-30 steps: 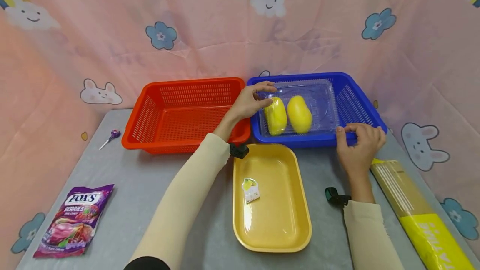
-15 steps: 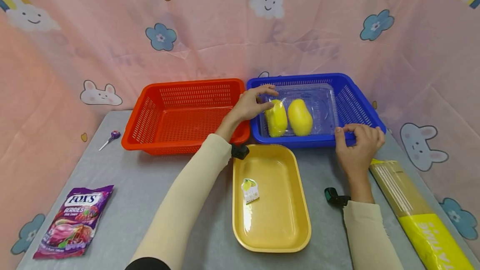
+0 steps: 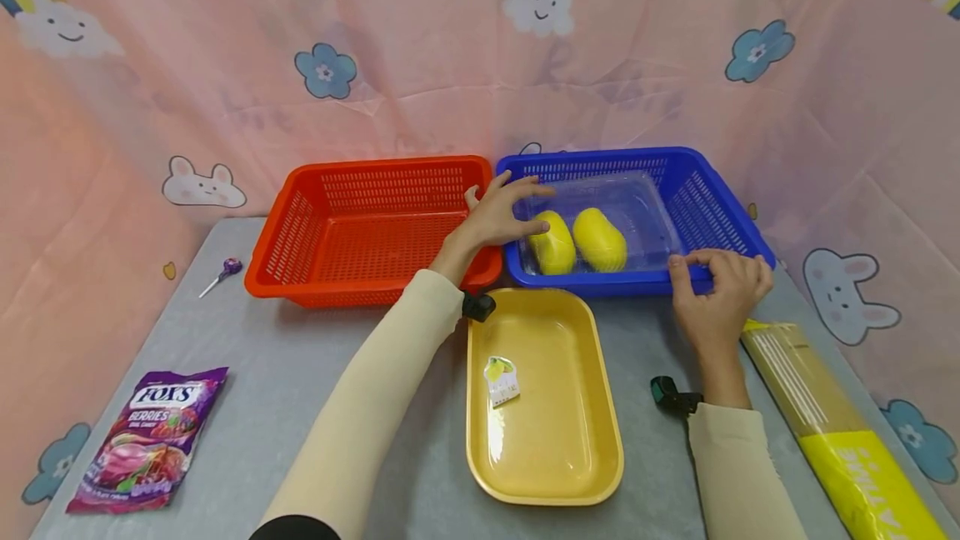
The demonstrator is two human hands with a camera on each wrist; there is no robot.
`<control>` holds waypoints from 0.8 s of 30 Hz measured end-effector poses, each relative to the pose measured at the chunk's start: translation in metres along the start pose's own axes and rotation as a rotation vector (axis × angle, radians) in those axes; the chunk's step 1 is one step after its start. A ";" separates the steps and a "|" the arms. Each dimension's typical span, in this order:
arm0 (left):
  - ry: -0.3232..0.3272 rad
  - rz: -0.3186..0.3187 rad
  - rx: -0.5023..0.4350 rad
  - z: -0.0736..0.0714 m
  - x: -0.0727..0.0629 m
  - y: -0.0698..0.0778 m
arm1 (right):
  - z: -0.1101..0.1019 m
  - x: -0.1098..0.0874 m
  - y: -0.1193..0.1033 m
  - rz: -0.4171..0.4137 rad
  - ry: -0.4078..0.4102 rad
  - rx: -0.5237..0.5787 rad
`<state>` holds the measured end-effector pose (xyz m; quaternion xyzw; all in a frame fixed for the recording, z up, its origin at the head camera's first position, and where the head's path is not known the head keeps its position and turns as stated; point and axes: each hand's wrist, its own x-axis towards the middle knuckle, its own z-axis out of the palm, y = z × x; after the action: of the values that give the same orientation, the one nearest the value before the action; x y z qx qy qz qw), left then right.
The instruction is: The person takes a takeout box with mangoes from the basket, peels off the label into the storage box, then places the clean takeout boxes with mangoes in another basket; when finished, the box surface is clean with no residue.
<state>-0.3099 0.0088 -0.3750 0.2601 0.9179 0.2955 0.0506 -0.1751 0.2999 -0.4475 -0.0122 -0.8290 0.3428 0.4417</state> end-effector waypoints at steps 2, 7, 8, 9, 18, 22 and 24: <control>-0.010 -0.009 0.005 0.000 0.000 -0.001 | 0.000 0.000 0.000 -0.003 -0.006 -0.006; -0.004 -0.022 -0.010 0.000 0.000 -0.004 | 0.002 0.001 -0.001 -0.014 -0.011 -0.006; -0.001 -0.024 -0.018 -0.001 0.000 -0.005 | 0.003 0.001 0.000 -0.014 -0.010 -0.004; -0.001 -0.026 -0.029 -0.001 -0.001 -0.005 | 0.003 0.001 0.000 -0.012 -0.010 -0.001; -0.014 -0.022 -0.113 -0.013 -0.013 0.003 | 0.003 -0.001 0.001 0.002 -0.021 -0.008; -0.010 -0.012 -0.133 -0.032 -0.032 0.014 | 0.000 -0.001 0.002 0.014 -0.005 -0.006; 0.001 -0.016 -0.143 -0.043 -0.047 0.018 | -0.003 0.000 0.002 0.024 -0.003 -0.006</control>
<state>-0.2723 -0.0253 -0.3322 0.2482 0.8965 0.3601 0.0708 -0.1736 0.3031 -0.4479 -0.0226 -0.8304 0.3457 0.4363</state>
